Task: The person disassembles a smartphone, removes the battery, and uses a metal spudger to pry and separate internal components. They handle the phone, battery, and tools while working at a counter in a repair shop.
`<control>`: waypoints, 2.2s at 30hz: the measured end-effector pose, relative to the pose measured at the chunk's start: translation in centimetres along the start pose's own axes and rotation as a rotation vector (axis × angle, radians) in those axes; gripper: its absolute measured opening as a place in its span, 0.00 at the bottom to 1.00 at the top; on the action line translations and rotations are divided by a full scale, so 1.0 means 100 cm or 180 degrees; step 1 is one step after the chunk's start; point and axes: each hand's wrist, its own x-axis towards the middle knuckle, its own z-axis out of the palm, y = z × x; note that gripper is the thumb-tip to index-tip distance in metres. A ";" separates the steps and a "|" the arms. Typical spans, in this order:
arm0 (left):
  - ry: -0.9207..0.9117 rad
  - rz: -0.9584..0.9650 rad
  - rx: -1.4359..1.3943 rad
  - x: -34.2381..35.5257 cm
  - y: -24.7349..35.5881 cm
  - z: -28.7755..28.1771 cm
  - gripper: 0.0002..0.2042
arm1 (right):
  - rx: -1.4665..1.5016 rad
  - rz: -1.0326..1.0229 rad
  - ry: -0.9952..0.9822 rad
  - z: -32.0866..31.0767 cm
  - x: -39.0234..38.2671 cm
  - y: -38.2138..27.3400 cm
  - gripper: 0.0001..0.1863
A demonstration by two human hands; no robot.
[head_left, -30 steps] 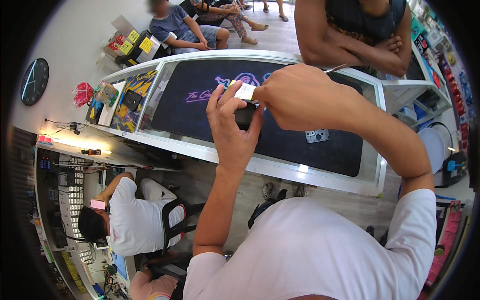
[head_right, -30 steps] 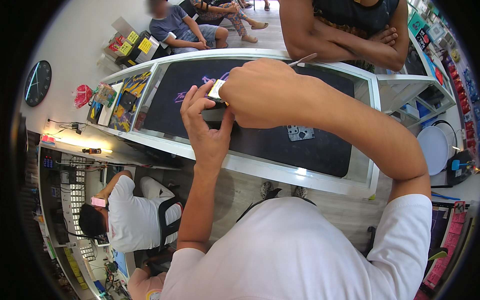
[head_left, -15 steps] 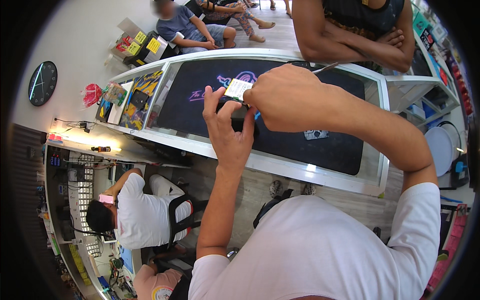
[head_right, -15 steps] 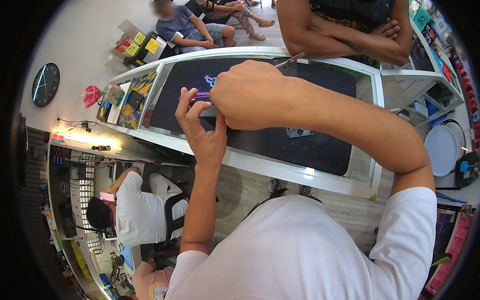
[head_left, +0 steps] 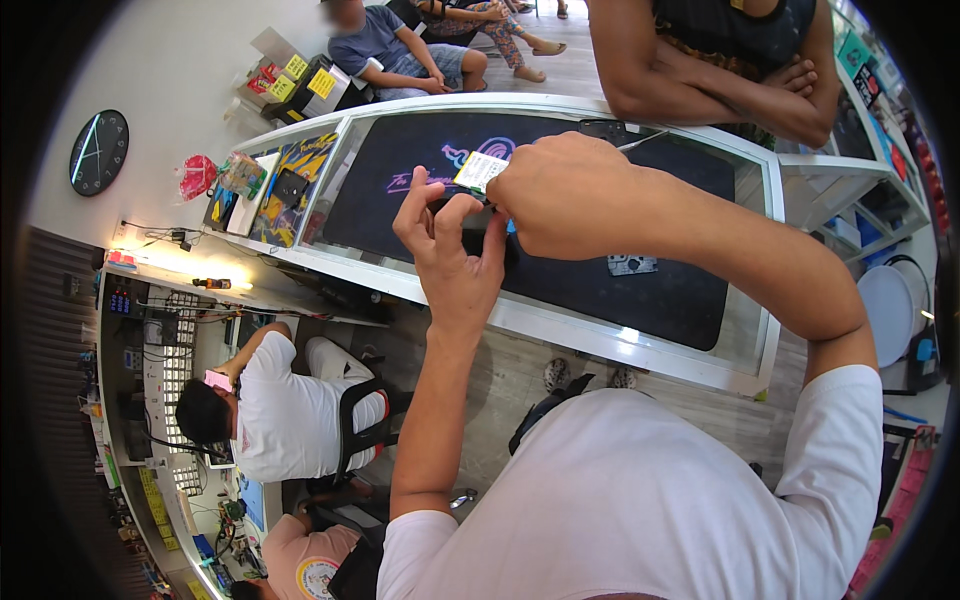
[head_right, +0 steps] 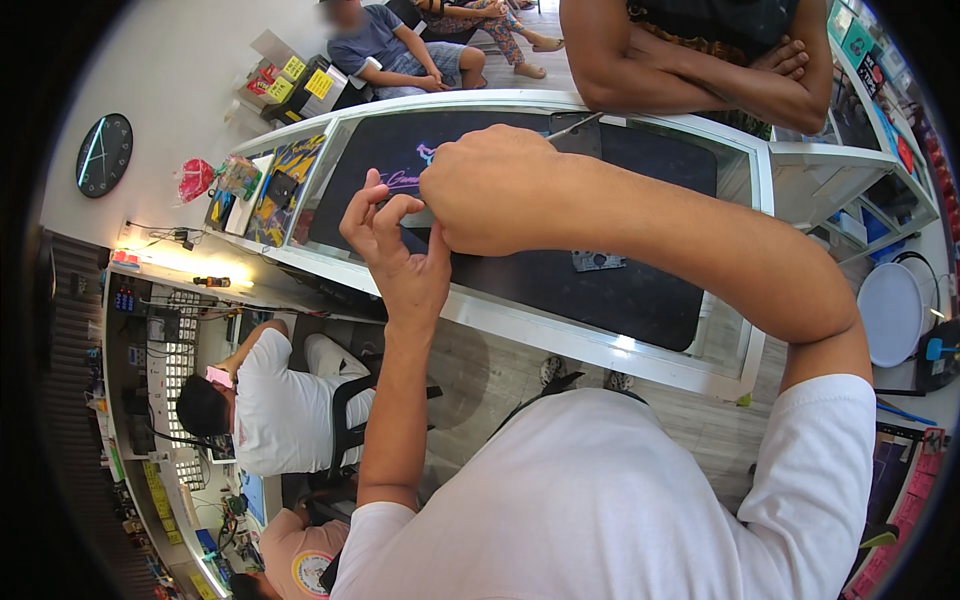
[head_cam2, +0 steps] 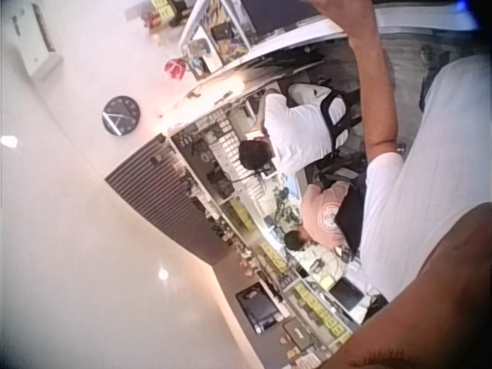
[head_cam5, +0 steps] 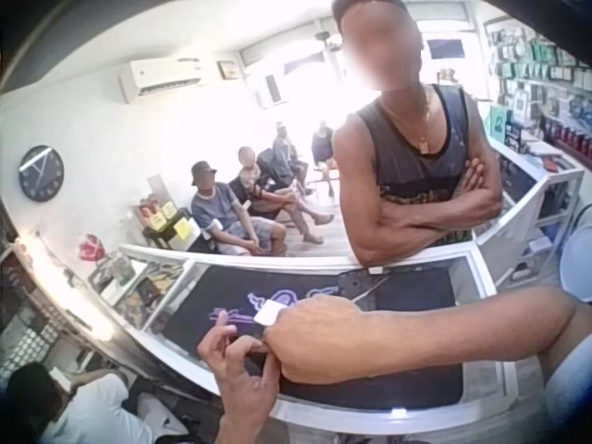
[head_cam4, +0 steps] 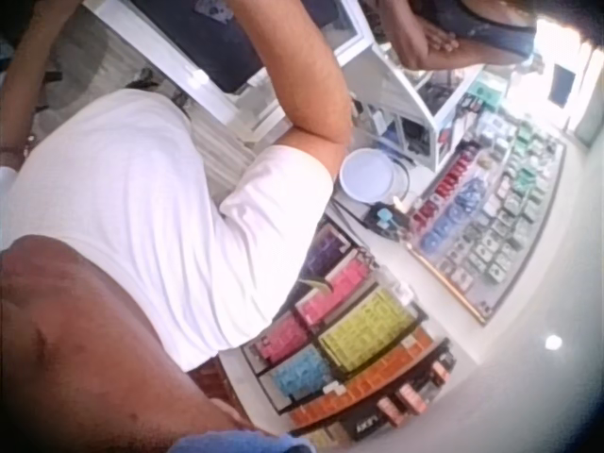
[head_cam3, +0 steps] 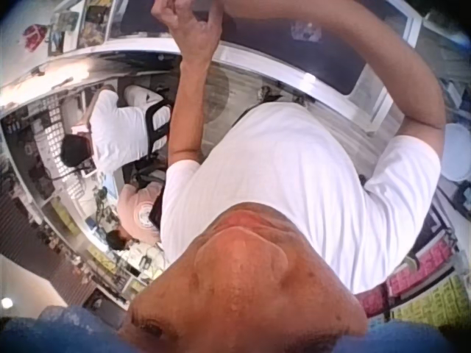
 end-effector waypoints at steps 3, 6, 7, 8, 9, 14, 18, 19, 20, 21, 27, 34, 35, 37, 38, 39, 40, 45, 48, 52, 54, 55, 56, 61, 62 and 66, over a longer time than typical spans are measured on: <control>0.0032 -0.0036 0.0004 -0.001 -0.001 0.001 0.21 | 0.0425 0.0230 0.0001 0.005 0.001 0.006 0.12; 0.0093 -0.0077 -0.0014 0.000 -0.001 0.002 0.21 | 0.0778 0.0107 0.0304 0.014 -0.001 0.014 0.14; 0.0116 -0.0090 -0.0016 0.000 0.000 0.003 0.21 | 0.0796 0.0147 0.0269 0.014 -0.002 0.013 0.13; 0.0120 -0.0101 -0.0003 0.000 0.001 0.003 0.21 | 0.0813 0.0187 0.0235 0.011 -0.004 0.011 0.13; 0.0122 -0.0105 0.0006 0.000 0.001 0.004 0.21 | 0.0830 0.0232 0.0206 0.010 -0.005 0.009 0.13; 0.0142 -0.0133 0.0070 0.001 0.005 0.007 0.22 | 0.0794 0.0233 0.0552 0.025 -0.009 0.009 0.12; 0.0160 -0.0154 0.0091 0.000 0.004 0.008 0.21 | 0.0929 0.0362 0.0444 0.025 -0.007 0.007 0.13; 0.0158 -0.0153 0.0100 0.000 0.004 0.007 0.21 | 0.0939 0.0386 0.0451 0.025 -0.007 0.006 0.12; 0.0164 -0.0156 0.0096 0.001 0.004 0.007 0.21 | 0.0950 0.0409 0.0457 0.026 -0.007 0.005 0.12; 0.0175 -0.0158 0.0089 0.002 0.005 0.007 0.21 | 0.0955 0.0433 0.0465 0.026 -0.006 0.004 0.12; 0.0153 -0.0201 0.0131 0.000 0.006 0.007 0.21 | 0.0650 0.0563 0.0502 0.028 -0.004 -0.004 0.11; 0.0186 -0.0244 0.0090 0.002 0.007 0.008 0.21 | 0.1181 0.0435 0.0600 0.030 -0.003 0.007 0.15; 0.0188 -0.0270 0.0071 0.002 0.007 0.008 0.21 | 0.1151 0.0485 0.0598 0.027 -0.003 0.004 0.15; 0.0172 -0.0319 0.0037 0.002 0.007 0.008 0.20 | 0.1114 0.0529 0.0609 0.027 -0.003 0.002 0.15; 0.0183 -0.0312 0.0032 0.002 0.007 0.008 0.20 | 0.1098 0.0522 0.0623 0.027 -0.003 0.002 0.15; 0.0190 -0.0306 0.0019 0.002 0.007 0.008 0.20 | 0.1081 0.0522 0.0636 0.028 -0.004 0.001 0.15; 0.0198 -0.0299 0.0007 0.002 0.008 0.009 0.20 | 0.1023 0.0531 0.0686 0.029 -0.004 0.001 0.14; 0.0199 -0.0283 0.0050 0.003 0.007 0.011 0.20 | 0.0516 0.0504 0.0932 0.036 -0.007 -0.010 0.10; 0.0166 -0.0323 0.0104 0.002 0.009 0.009 0.20 | 0.0432 0.0496 0.0565 0.025 -0.006 -0.012 0.09; 0.0144 -0.0334 0.0069 0.004 0.009 0.009 0.20 | 0.0729 0.0494 0.0795 0.028 -0.003 -0.003 0.09; 0.0133 -0.0355 0.0095 0.003 0.010 0.008 0.20 | 0.0812 0.0543 0.0765 0.026 -0.002 -0.003 0.12; 0.0128 -0.0368 0.0110 0.003 0.010 0.007 0.20 | 0.0846 0.0550 0.0707 0.024 -0.002 -0.003 0.12; 0.0140 -0.0367 0.0121 0.004 0.011 0.006 0.20 | 0.0880 0.0557 0.0649 0.020 -0.001 -0.003 0.12; 0.0164 -0.0300 0.0255 0.007 0.012 0.008 0.21 | 0.0751 0.0481 0.0873 0.031 0.002 0.001 0.12; 0.0159 -0.0276 0.0236 0.007 0.012 0.009 0.21 | 0.0729 0.0521 0.0828 0.028 0.002 0.000 0.12; 0.0104 -0.0227 0.0211 0.008 0.012 0.007 0.21 | 0.1208 0.0340 0.0895 0.022 0.005 0.008 0.06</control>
